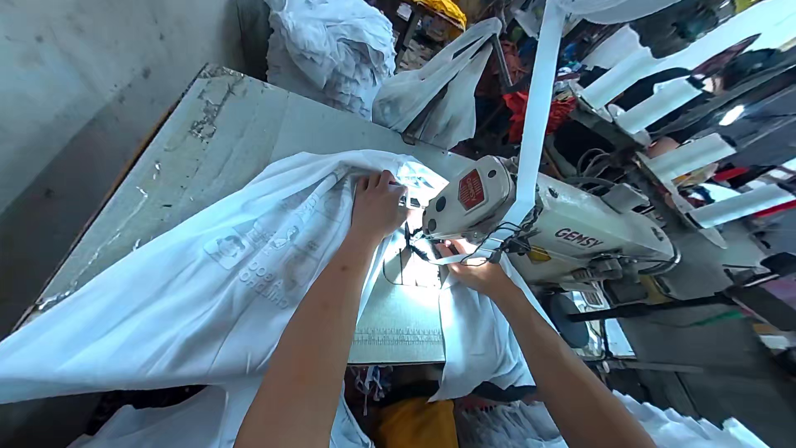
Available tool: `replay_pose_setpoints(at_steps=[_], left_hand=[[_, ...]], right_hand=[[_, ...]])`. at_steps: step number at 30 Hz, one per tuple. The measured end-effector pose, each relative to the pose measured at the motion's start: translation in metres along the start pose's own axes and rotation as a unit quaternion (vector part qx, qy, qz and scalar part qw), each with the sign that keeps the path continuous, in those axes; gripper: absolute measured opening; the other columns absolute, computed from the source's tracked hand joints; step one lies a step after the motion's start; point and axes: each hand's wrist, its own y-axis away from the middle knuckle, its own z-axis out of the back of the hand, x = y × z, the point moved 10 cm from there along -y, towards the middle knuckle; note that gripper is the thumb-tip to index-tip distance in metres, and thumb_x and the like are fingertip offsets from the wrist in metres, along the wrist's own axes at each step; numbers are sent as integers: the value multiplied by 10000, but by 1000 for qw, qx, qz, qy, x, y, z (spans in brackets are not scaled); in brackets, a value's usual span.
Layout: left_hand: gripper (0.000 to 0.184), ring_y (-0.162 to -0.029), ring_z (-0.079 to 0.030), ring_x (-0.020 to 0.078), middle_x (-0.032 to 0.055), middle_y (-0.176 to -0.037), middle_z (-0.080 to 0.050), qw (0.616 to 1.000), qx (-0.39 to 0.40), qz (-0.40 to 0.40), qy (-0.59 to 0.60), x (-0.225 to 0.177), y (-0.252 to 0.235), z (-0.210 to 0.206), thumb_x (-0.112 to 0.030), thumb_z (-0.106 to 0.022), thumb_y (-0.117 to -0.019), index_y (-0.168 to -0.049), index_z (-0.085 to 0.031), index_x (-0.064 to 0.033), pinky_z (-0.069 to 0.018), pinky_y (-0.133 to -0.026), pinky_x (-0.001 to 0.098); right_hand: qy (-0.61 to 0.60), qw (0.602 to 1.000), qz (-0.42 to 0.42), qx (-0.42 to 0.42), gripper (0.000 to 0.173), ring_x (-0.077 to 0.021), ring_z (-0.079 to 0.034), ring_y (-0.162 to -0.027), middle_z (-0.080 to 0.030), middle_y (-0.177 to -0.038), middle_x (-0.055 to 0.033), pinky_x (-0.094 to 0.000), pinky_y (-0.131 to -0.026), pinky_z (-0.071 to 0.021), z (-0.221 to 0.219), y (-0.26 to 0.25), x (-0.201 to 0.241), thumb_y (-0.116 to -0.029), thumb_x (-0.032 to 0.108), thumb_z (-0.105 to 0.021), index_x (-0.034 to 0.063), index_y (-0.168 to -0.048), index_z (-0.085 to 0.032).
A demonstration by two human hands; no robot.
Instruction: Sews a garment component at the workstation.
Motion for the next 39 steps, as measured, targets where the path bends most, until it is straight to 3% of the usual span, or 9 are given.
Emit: replay_pose_setpoints(at_steps=[15, 17, 20, 23, 26, 30, 34, 36, 39], left_hand=[[470, -1357, -465, 312, 81, -1423, -550, 999, -18, 38, -10, 12, -14, -1, -564, -545, -992, -1309, -689, -249, -354, -1088, 573], [601, -1361, -464, 311, 87, -1429, -548, 999, -10, 32, 7, 13, -12, 0, -682, -474, -974, -1307, -691, -232, -340, -1108, 575], [811, -1384, -448, 290, 66, -1454, -541, 1000, 0, 19, 25, 13, -9, 0, -853, -498, -828, -1333, -682, -246, -307, -1142, 564], [722, -1386, -434, 310, 80, -1482, -510, 1000, 15, 6, 8, 11, -9, -4, -720, -667, -803, -1355, -662, -256, -304, -1137, 566], [584, -1351, -470, 302, 75, -1441, -544, 1000, -5, 7, 2, 10, -11, -1, -655, -656, -858, -1287, -707, -262, -336, -1109, 550], [540, -1368, -456, 309, 73, -1441, -542, 1000, -3, 25, 13, 13, -14, -2, -630, -664, -882, -1272, -714, -259, -331, -1119, 576], [547, -1372, -455, 317, 75, -1448, -540, 999, -8, 36, 20, 17, -23, -2, -643, -664, -884, -1261, -721, -250, -337, -1116, 586], [528, -1352, -474, 329, 90, -1425, -557, 999, -24, 29, 20, 18, -28, -2, -622, -676, -886, -1241, -732, -235, -354, -1100, 592], [564, -1354, -477, 355, 102, -1412, -572, 999, -37, 5, 13, 19, -29, -2, -661, -665, -875, -1235, -727, -232, -376, -1086, 629]], right_hand=[[3, 1000, 27, -8, 482, -177, -660, -1192, -734, -1196, -98, -390, -1076, -496, -15, -10, -15, -1024, 501, -541, 107, -1234, -722], [12, 999, 31, -16, 486, -189, -663, -1191, -735, -1192, -108, -400, -1073, -498, -13, -9, -10, -1033, 499, -528, 98, -1226, -724], [14, 999, 31, -3, 467, -183, -661, -1199, -735, -1201, -111, -399, -1078, -495, -7, -9, -2, -1039, 476, -524, 101, -1230, -728], [18, 999, 38, 10, 430, -189, -666, -1183, -733, -1193, -115, -404, -1064, -500, -7, -11, 2, -1043, 437, -532, 102, -1231, -726], [27, 999, 25, 31, 455, -195, -674, -1169, -737, -1178, -120, -407, -1054, -505, -12, -16, -5, -1047, 461, -510, 106, -1233, -725], [24, 997, -1, 72, 469, -266, -658, -1206, -715, -1217, -173, -465, -1076, -483, -17, -21, -9, -1055, 448, -518, 66, -1251, -708], [-4, 996, 9, 86, 344, -234, -689, -1072, -730, -1104, -158, -423, -980, -533, -36, -35, -15, -1023, 330, -593, 41, -1148, -732], [-42, 993, -15, 114, 332, -269, -681, -1096, -716, -1139, -206, -436, -1004, -520, -48, -39, -15, -1007, 251, -624, -20, -1176, -714], [-46, 976, -102, 188, 419, -277, -620, -1260, -675, -1305, -202, -411, -1116, -446, -68, -19, -44, -1025, 306, -617, -8, -1296, -671]])
